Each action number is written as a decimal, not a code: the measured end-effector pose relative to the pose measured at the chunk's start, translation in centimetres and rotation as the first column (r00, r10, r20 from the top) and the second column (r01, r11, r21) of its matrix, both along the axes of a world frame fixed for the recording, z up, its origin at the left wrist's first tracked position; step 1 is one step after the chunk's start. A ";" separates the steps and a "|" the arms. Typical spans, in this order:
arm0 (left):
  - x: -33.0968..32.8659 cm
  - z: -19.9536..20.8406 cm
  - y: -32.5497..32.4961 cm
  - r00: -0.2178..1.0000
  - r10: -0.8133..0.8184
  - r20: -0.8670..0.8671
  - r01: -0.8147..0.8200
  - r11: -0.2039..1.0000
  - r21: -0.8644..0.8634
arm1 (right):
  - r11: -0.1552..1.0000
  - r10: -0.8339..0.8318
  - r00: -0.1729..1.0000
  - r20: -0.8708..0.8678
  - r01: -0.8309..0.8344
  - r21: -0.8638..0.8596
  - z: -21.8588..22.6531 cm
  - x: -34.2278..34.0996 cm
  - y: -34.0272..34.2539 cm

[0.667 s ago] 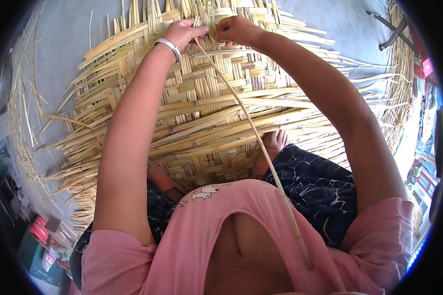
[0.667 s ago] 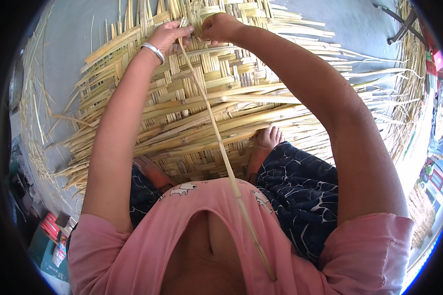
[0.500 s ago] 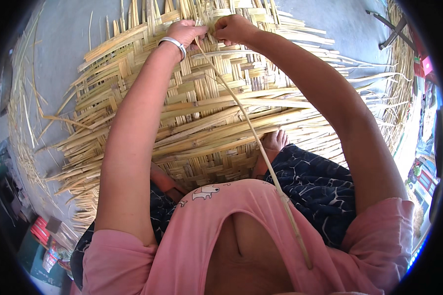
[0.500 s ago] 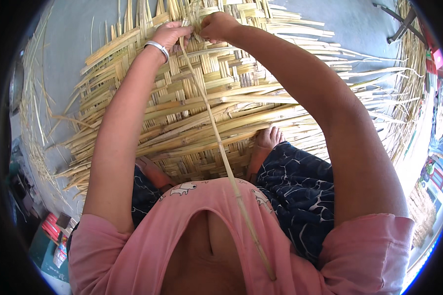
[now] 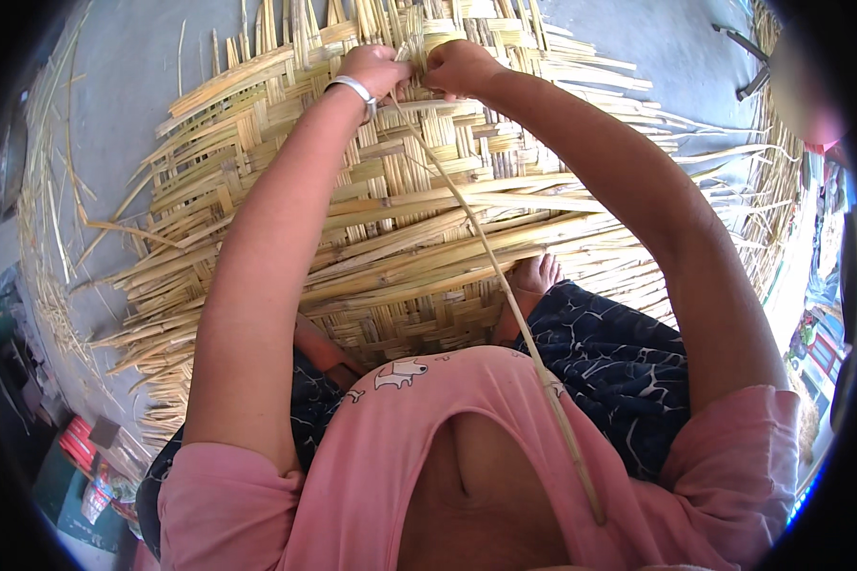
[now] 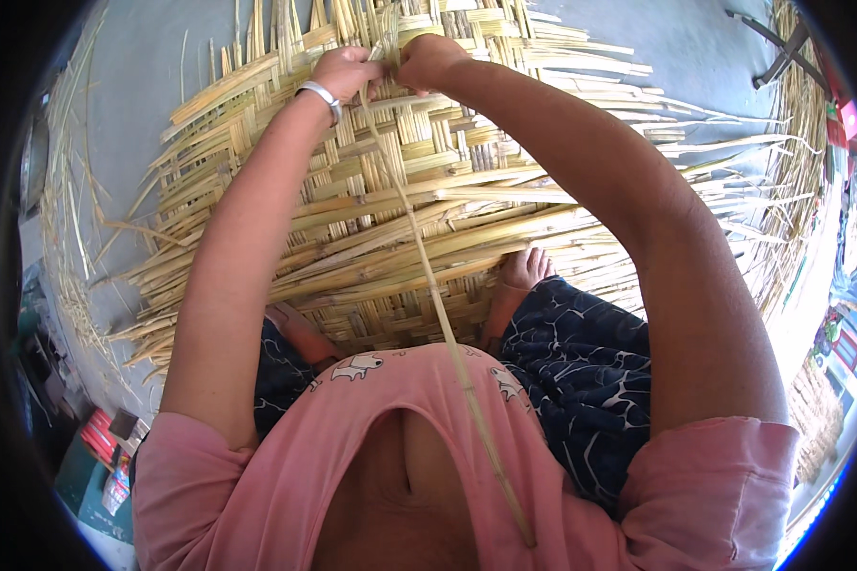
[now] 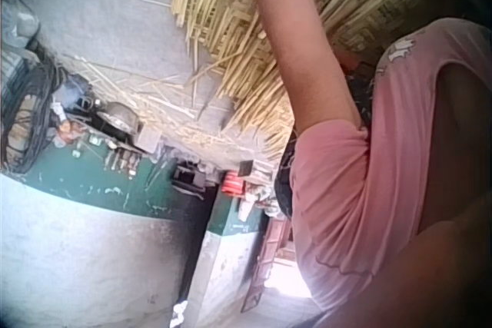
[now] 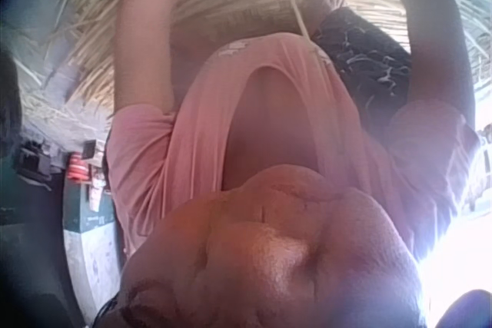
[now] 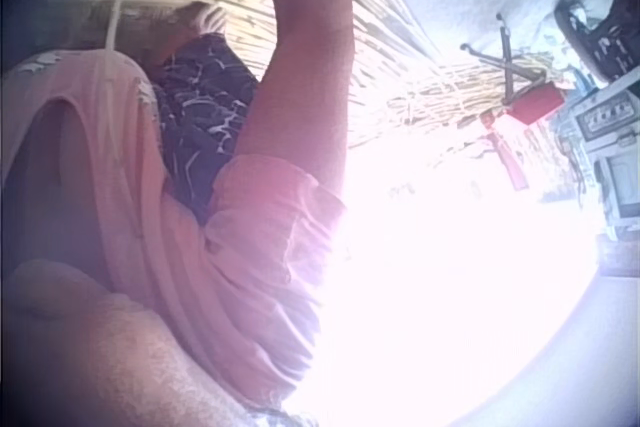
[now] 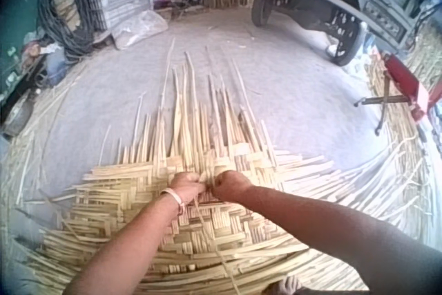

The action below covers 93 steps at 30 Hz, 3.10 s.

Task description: The person sits on the floor and weaves thin bamboo strips into a flat mat by hand. They interlace the strips in a regular pattern, occasionally adjusting the alignment and tension of the material.

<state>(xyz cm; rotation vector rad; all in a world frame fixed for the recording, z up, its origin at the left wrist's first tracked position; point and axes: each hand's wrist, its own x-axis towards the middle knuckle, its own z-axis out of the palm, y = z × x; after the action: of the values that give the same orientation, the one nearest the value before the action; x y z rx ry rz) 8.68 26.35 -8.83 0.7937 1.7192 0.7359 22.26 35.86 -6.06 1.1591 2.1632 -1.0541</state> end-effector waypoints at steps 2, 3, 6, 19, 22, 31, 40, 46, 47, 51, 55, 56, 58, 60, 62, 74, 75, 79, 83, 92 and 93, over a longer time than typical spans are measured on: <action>-0.5 0.2 -0.8 0.982 0.066 0.175 -0.078 0.995 0.061 | 0.979 -0.180 0.976 -0.120 0.166 -0.120 0.0 0.5 0.1; -0.6 0.3 -1.2 0.964 0.088 0.249 -0.113 0.990 0.088 | 0.949 -0.280 0.948 -0.152 0.249 -0.194 0.0 0.7 0.1; -0.8 0.2 -2.0 0.921 0.132 0.367 -0.187 0.975 0.120 | 0.968 -0.189 0.932 -0.309 0.229 0.100 0.0 0.7 -0.3; 0.6 0.9 -3.0 0.879 0.328 0.346 -0.391 0.912 0.127 | 0.978 -0.023 0.999 -0.036 0.030 0.208 2.0 -0.5 -3.2; 0.7 1.0 -3.0 0.896 0.308 0.321 -0.362 0.924 0.124 | 0.983 -0.126 0.985 -0.117 0.140 0.120 1.3 -0.7 -2.5; 1.1 0.9 -1.8 0.987 0.147 0.068 -0.153 0.984 0.094 | 0.929 -0.369 0.888 -0.276 0.344 -0.135 -0.1 -0.5 -1.1; 1.3 0.7 -2.0 0.930 0.308 0.200 -0.332 0.938 0.099 | 0.976 -0.050 0.997 -0.054 0.060 0.208 1.0 -1.5 -1.6; 0.9 0.8 -1.2 0.919 0.297 0.259 -0.321 0.946 0.054 | 0.989 -0.061 0.998 -0.006 0.061 0.132 1.3 -0.9 -2.2; 0.8 0.8 -0.9 0.933 0.268 0.239 -0.285 0.958 0.038 | 0.989 -0.054 0.998 -0.028 0.057 0.139 1.2 -0.8 -2.2; 1.0 0.8 -0.2 0.972 0.213 0.100 -0.211 0.977 -0.027 | 0.993 -0.021 1.000 -0.009 0.022 0.114 1.0 -0.4 -1.8; 1.3 0.7 0.2 0.976 0.217 0.031 -0.216 0.976 -0.039 | 0.996 -0.025 0.990 -0.136 0.035 0.076 0.9 0.5 -1.7; 1.3 0.7 0.2 0.973 0.226 0.039 -0.224 0.974 -0.041 | 0.995 -0.024 0.983 -0.181 0.041 0.090 0.8 0.6 -1.8; 1.3 0.7 0.2 0.968 0.243 0.054 -0.241 0.970 -0.044 | 0.991 -0.054 0.969 -0.239 0.082 0.110 0.5 0.8 -1.9; 1.1 0.7 0.3 0.972 0.224 0.074 -0.221 0.974 -0.041 | 0.973 -0.227 0.917 -0.330 0.225 -0.043 0.4 0.9 -1.7; 1.0 0.7 0.3 0.967 0.230 0.108 -0.228 0.973 -0.034 | 0.937 -0.350 0.863 -0.365 0.316 -0.151 0.2 0.9 -1.4; 1.6 0.0 0.9 0.980 0.150 -0.129 -0.159 0.985 -0.059 | 0.965 -0.262 0.945 -0.196 0.262 -0.025 0.1 -0.8 0.4; 1.7 0.0 0.9 0.972 0.100 -0.213 -0.118 0.990 -0.077 | 0.972 -0.230 0.958 -0.173 0.235 0.006 0.1 -0.9 0.5; 2.1 0.5 0.7 0.926 -0.064 -0.371 0.010 0.989 -0.146 | 0.982 -0.145 0.987 -0.072 0.152 0.108 -0.1 -1.1 0.1; 2.2 1.7 0.7 0.884 -0.168 -0.436 0.093 0.978 -0.187 | 0.971 -0.132 0.991 -0.014 0.132 0.198 0.6 -1.3 -0.5; 4.1 3.0 -1.4 0.846 -0.076 -0.528 0.040 0.996 -0.080 | 0.784 0.229 0.971 -0.062 -0.146 0.603 1.9 0.2 -1.7; 4.4 2.9 -1.8 0.835 -0.042 -0.548 0.025 0.999 -0.038 | 0.714 0.331 0.940 -0.084 -0.191 0.673 1.7 0.4 -1.8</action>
<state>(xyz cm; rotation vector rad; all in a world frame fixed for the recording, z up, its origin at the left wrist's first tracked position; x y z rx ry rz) 13.10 24.50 -5.97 1.0864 2.2164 0.4760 22.62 34.04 -4.38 0.9798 2.8826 -0.2639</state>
